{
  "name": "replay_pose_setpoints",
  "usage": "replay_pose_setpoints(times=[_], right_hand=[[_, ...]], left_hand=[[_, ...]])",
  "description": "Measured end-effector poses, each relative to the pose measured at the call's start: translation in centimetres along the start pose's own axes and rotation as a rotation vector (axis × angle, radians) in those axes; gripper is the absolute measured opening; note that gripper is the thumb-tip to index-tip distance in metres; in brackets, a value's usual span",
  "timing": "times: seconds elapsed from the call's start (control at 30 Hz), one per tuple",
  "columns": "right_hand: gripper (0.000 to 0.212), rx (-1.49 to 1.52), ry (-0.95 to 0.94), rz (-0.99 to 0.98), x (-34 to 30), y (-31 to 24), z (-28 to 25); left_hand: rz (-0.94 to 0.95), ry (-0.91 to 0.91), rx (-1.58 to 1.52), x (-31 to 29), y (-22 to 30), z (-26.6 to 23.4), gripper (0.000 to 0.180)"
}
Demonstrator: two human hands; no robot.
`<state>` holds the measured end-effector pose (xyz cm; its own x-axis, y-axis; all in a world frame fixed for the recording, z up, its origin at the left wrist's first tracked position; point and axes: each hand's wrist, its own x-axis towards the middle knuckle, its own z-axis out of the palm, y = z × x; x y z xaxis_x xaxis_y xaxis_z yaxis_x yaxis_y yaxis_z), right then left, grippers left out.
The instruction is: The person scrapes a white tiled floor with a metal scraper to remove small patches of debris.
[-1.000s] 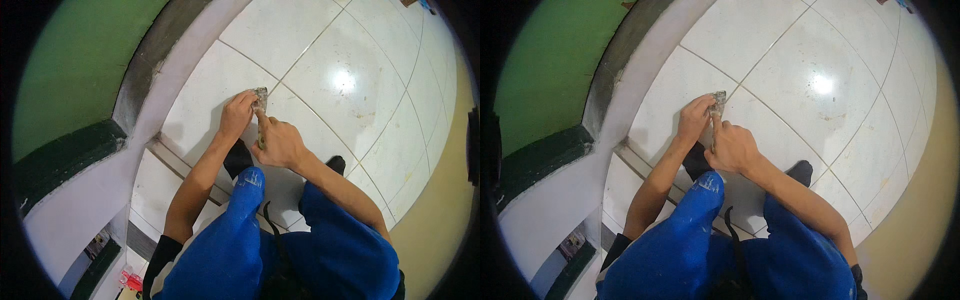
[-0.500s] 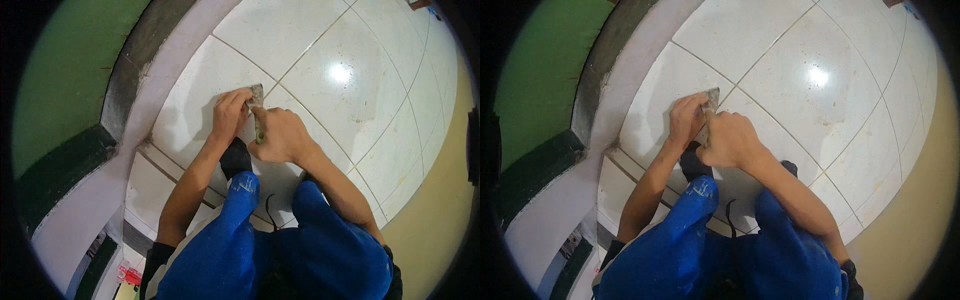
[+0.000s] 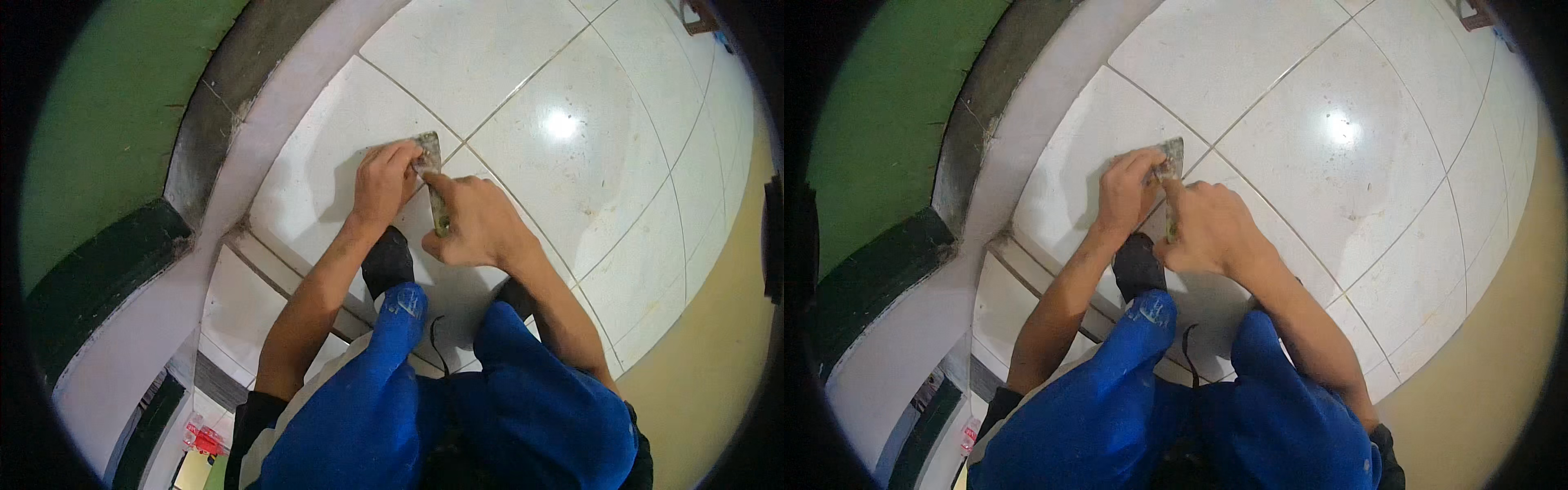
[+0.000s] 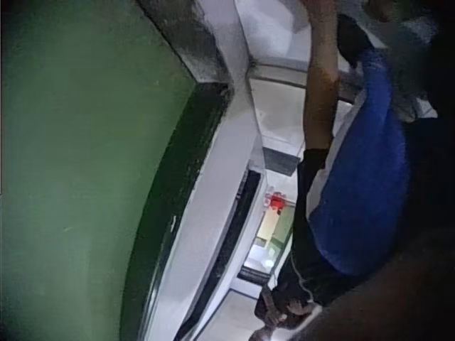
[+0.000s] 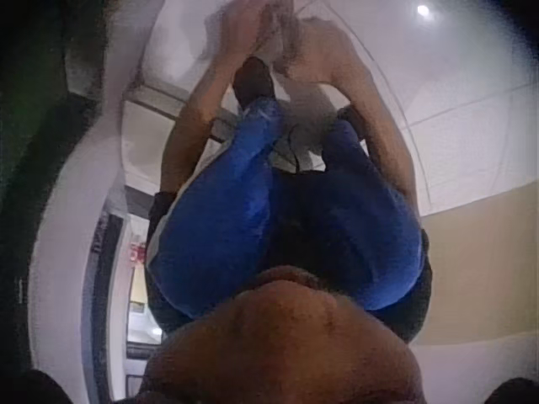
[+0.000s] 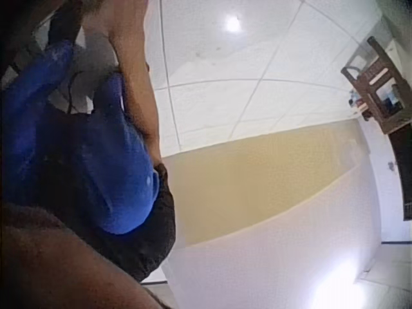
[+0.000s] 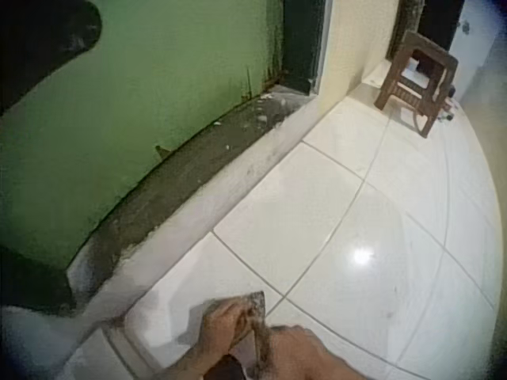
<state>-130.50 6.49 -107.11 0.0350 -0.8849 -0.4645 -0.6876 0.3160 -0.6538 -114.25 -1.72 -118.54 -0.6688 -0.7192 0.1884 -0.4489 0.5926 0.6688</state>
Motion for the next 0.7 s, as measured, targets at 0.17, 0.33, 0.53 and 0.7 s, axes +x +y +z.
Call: replay_pose_setpoints(times=[0.17,0.33,0.53,0.7], right_hand=[[0.071,0.065,-0.058,-0.013,0.8,-0.3,-0.2],[0.067,-0.008,0.013,-0.027,1.5,-1.5,0.3],[0.073,-0.006,0.12,-0.065,2.4,-0.6,1.0],[0.073,-0.032,0.087,0.018,0.7,-1.1,0.2]], left_hand=[[-0.05,0.043,-0.033,-0.3,-0.2,-0.1,0.027],[0.001,0.008,-0.012,0.6,-1.5,-1.2,0.033],[-0.001,0.047,-0.016,1.6,-1.7,-1.1,0.031],[0.087,-0.004,-0.089,1.6,-1.5,-0.1,0.028]])
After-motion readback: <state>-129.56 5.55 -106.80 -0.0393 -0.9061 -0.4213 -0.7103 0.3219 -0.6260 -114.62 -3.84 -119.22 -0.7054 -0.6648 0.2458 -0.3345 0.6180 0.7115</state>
